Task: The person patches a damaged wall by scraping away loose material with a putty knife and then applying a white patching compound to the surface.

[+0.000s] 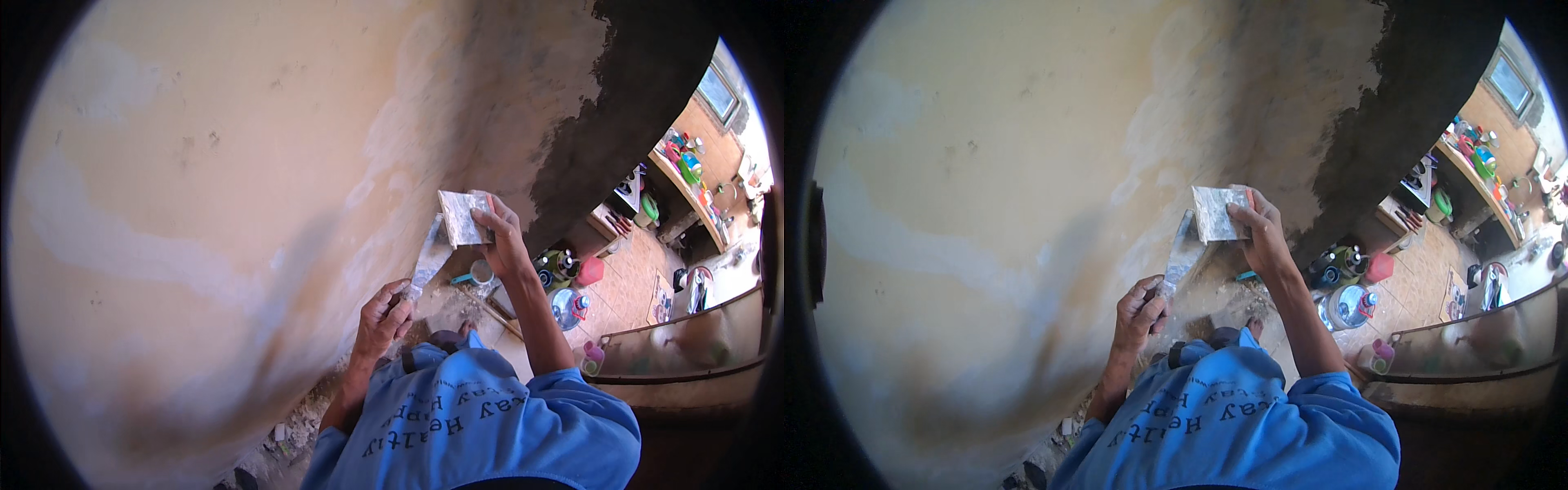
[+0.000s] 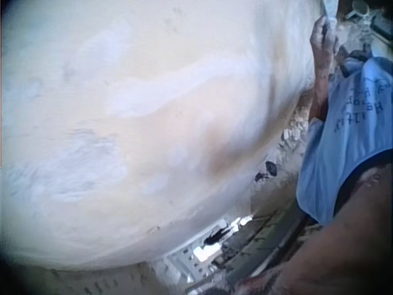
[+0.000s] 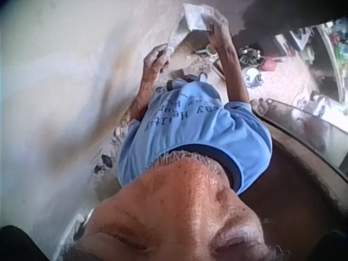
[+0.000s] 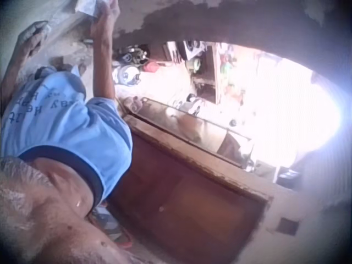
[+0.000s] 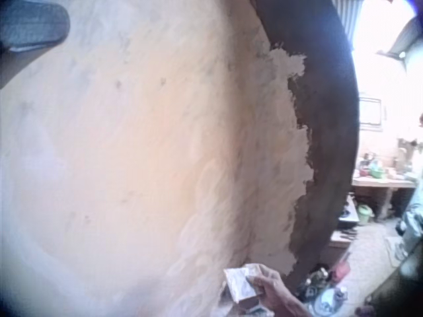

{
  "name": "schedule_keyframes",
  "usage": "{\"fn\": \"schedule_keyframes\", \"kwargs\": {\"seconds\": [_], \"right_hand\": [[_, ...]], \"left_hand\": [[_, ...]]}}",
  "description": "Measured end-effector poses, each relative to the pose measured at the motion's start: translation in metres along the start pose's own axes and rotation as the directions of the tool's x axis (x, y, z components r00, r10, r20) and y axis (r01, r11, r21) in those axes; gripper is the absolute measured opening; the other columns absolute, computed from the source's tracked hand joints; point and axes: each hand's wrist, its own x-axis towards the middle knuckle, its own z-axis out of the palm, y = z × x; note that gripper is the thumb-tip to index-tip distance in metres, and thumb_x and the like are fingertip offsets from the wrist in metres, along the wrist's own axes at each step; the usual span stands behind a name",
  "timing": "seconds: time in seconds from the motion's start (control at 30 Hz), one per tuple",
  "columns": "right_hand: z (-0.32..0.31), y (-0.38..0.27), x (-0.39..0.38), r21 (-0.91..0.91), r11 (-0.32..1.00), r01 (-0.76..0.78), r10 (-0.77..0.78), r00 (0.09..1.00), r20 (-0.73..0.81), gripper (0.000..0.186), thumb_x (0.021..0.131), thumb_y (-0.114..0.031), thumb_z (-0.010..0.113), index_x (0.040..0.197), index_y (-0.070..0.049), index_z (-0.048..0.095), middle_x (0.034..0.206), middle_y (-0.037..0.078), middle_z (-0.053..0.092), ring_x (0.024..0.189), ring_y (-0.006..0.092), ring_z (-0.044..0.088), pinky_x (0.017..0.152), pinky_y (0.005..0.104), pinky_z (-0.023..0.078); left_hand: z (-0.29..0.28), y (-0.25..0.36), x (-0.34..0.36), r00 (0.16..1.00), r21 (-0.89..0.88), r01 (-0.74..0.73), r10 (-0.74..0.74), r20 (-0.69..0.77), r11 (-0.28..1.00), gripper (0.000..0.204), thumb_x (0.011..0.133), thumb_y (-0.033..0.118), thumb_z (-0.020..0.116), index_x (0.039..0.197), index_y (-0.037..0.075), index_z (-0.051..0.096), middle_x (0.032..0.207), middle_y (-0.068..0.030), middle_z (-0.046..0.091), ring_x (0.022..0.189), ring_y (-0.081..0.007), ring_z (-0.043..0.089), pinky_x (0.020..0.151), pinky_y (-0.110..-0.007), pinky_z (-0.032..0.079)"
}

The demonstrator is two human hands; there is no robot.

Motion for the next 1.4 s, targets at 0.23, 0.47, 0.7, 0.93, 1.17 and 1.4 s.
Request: {"fn": "schedule_keyframes", "kwargs": {"seconds": [0.23, 0.47, 0.7, 0.93, 1.17, 1.4], "right_hand": [[-0.017, 0.001, 0.016, -0.056, 0.978, 0.202, -0.208, 0.966, -0.156, 0.022, 0.091, -0.016, 0.069, 0.102, -0.009, 0.051, 0.093, 0.0, 0.059, 0.086, 0.0097, 0.057, 0.074, 0.0289, 0.047], [-0.028, 0.011, -0.004, -0.273, 0.821, 0.501, -0.404, 0.848, 0.344, 0.026, 0.083, 0.011, 0.063, 0.092, -0.006, 0.046, 0.105, 0.015, 0.068, 0.109, 0.0232, 0.063, 0.101, 0.0399, 0.044], [-0.047, 0.033, 0.005, -0.638, 0.483, 0.6, -0.527, 0.781, 0.335, 0.021, 0.084, 0.018, 0.055, 0.092, 0.0, 0.046, 0.105, 0.019, 0.071, 0.104, 0.028, 0.068, 0.085, 0.035, 0.055], [-0.054, 0.028, -0.016, -0.819, 0.19, 0.541, -0.643, 0.699, 0.312, 0.023, 0.079, 0.001, 0.067, 0.101, -0.004, 0.068, 0.101, 0.011, 0.071, 0.088, 0.0304, 0.067, 0.075, 0.0379, 0.053], [-0.012, 0.036, -0.044, -0.727, -0.243, 0.642, -0.521, 0.546, 0.657, 0.054, 0.063, -0.009, 0.071, 0.117, -0.01, 0.071, 0.111, 0.004, 0.062, 0.096, 0.024, 0.059, 0.074, 0.0371, 0.044], [-0.015, 0.018, 0.0, -0.832, -0.099, 0.546, -0.757, 0.501, 0.42, 0.051, 0.064, 0.001, 0.069, 0.114, -0.007, 0.073, 0.099, 0.011, 0.063, 0.091, 0.0285, 0.059, 0.079, 0.0371, 0.049]], "left_hand": [[0.007, -0.003, -0.005, 0.991, -0.072, 0.078, -0.085, -0.107, 0.994, 0.039, 0.094, 0.018, 0.06, 0.128, 0.001, 0.053, 0.079, -0.0039, 0.057, 0.052, -0.005, 0.042, 0.043, -0.019, 0.033], [0.013, 0.008, 0.001, 0.969, -0.374, 0.212, -0.245, -0.041, 0.903, 0.031, 0.097, 0.013, 0.057, 0.125, 0.001, 0.052, 0.079, -0.0048, 0.058, 0.05, -0.0051, 0.042, 0.042, -0.018, 0.034], [0.012, -0.002, 0.002, 0.991, -0.277, 0.113, -0.129, -0.042, 0.954, 0.034, 0.097, 0.014, 0.059, 0.127, 0.001, 0.052, 0.079, -0.0053, 0.057, 0.049, -0.0052, 0.041, 0.042, -0.019, 0.034], [0.019, 0.002, 0.01, 0.982, -0.12, 0.066, -0.086, -0.167, 0.991, 0.03, 0.098, 0.016, 0.057, 0.124, 0.002, 0.053, 0.08, -0.0041, 0.055, 0.051, -0.0053, 0.042, 0.042, -0.019, 0.033], [0.035, 0.001, 0.019, 0.976, 0.037, 0.136, -0.127, -0.176, 0.99, 0.03, 0.099, 0.014, 0.055, 0.125, 0.0, 0.051, 0.081, -0.0041, 0.055, 0.055, -0.0048, 0.044, 0.043, -0.02, 0.034], [0.023, -0.024, 0.002, 0.992, 0.479, 0.073, -0.016, -0.123, 0.875, 0.032, 0.099, 0.009, 0.053, 0.13, -0.001, 0.05, 0.082, -0.0039, 0.058, 0.057, -0.0043, 0.044, 0.049, -0.019, 0.037]]}}
